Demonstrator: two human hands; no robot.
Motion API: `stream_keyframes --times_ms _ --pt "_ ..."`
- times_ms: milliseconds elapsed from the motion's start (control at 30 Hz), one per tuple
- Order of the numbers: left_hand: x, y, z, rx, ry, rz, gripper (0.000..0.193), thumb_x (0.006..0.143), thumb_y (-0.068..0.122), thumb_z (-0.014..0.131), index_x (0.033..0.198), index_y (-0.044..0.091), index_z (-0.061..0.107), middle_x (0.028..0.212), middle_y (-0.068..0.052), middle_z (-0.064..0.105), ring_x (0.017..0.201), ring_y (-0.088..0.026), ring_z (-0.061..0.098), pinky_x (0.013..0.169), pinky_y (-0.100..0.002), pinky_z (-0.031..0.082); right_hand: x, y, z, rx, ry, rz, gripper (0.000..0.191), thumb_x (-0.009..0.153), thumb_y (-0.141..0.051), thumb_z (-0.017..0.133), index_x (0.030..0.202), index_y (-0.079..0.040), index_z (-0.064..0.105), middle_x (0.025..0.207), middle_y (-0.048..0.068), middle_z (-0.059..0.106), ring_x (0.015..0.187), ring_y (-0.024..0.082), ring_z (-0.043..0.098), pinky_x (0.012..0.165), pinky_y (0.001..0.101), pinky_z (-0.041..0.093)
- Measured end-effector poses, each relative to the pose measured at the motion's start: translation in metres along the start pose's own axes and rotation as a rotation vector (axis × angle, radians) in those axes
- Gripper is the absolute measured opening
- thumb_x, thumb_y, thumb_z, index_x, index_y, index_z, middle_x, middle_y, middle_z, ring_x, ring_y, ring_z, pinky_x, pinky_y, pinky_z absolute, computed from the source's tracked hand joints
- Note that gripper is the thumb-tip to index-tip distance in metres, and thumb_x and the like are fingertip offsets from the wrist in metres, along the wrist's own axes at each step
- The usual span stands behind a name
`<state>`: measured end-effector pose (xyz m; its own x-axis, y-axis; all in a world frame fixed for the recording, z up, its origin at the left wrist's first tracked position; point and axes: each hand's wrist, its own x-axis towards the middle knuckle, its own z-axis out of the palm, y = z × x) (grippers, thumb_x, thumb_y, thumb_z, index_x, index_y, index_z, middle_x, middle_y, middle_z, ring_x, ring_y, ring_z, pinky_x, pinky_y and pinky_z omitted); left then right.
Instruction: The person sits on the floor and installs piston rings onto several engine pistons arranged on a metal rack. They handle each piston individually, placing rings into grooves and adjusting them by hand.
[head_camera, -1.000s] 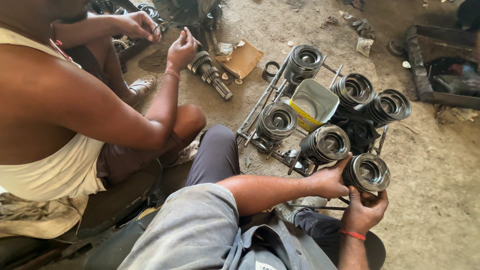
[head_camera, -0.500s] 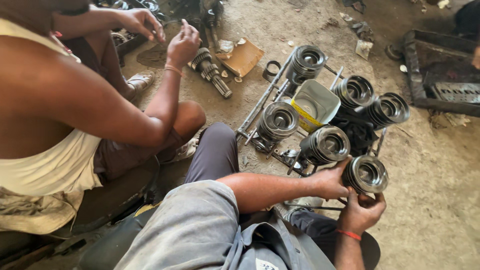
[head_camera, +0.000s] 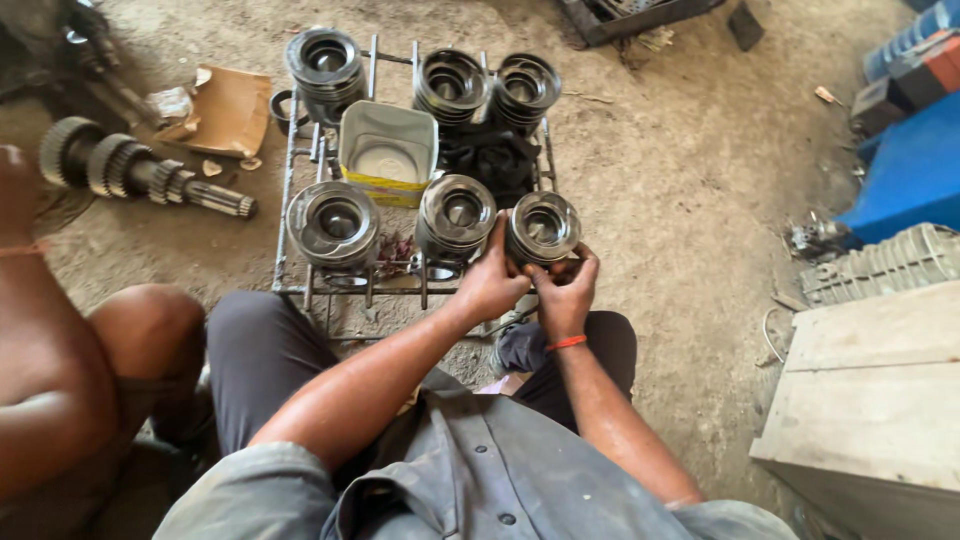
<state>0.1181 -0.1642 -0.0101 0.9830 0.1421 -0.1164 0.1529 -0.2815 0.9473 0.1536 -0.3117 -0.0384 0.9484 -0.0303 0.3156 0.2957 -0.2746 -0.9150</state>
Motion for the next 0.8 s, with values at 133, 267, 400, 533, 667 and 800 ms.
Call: stream_keyframes --times_ms 133,267,400,533,667,800 --pt "-0.008 0.009 -0.005 0.013 -0.021 -0.004 0.117 0.077 0.017 0.069 0.165 0.015 -0.008 0.082 -0.013 0.074 0.073 -0.025 0.073 0.073 -0.037 0.058 0.002 0.004 -0.004 -0.001 -0.006 -0.019 0.082 0.072 -0.007 0.092 0.14 -0.002 0.046 0.093 0.0 0.059 0.082 0.01 0.056 0.076 0.0263 0.053" --pt "-0.023 0.019 -0.015 0.001 0.027 0.098 0.109 0.075 0.015 0.071 0.163 0.012 0.006 0.083 -0.013 0.073 0.071 -0.024 0.074 0.071 -0.038 0.06 0.004 0.02 -0.017 0.01 -0.004 -0.054 0.089 0.072 -0.011 0.093 0.145 -0.002 0.043 0.095 0.001 0.057 0.084 0.011 0.055 0.075 0.0267 0.053" --pt "-0.055 0.023 -0.047 -0.116 -0.146 -0.004 0.102 0.077 0.019 0.073 0.162 0.015 0.016 0.084 -0.008 0.072 0.068 -0.023 0.069 0.063 -0.042 0.058 0.015 0.028 -0.035 0.168 -0.063 -0.109 0.062 0.097 -0.014 0.079 0.146 -0.005 0.041 0.094 -0.001 0.054 0.082 0.01 0.056 0.08 0.0291 0.058" --pt "-0.096 0.01 -0.091 -0.089 -0.047 0.165 0.088 0.081 0.023 0.075 0.158 0.011 0.033 0.082 -0.007 0.073 0.074 -0.017 0.07 0.07 -0.035 0.057 0.013 0.021 -0.043 0.5 -0.057 -0.136 0.064 0.099 -0.009 0.088 0.144 -0.006 0.043 0.103 0.002 0.053 0.087 0.013 0.058 0.079 0.0272 0.054" --pt "-0.14 -0.016 -0.131 -0.113 0.134 0.194 0.067 0.085 0.022 0.074 0.147 0.009 0.053 0.082 -0.004 0.072 0.075 -0.013 0.067 0.071 -0.032 0.056 -0.006 0.003 -0.039 0.493 -0.104 -0.211 0.054 0.103 -0.014 0.091 0.135 -0.001 0.049 0.09 0.002 0.051 0.075 0.012 0.053 0.066 0.0227 0.047" --pt "-0.165 -0.046 -0.164 -0.218 0.407 0.129 0.043 0.087 0.02 0.075 0.126 0.005 0.069 0.079 -0.002 0.064 0.071 -0.008 0.057 0.064 -0.028 0.052 -0.024 -0.015 -0.03 0.508 -0.149 -0.274 0.037 0.109 -0.022 0.086 0.111 0.002 0.058 0.091 0.007 0.061 0.071 0.013 0.057 0.064 0.0213 0.048"
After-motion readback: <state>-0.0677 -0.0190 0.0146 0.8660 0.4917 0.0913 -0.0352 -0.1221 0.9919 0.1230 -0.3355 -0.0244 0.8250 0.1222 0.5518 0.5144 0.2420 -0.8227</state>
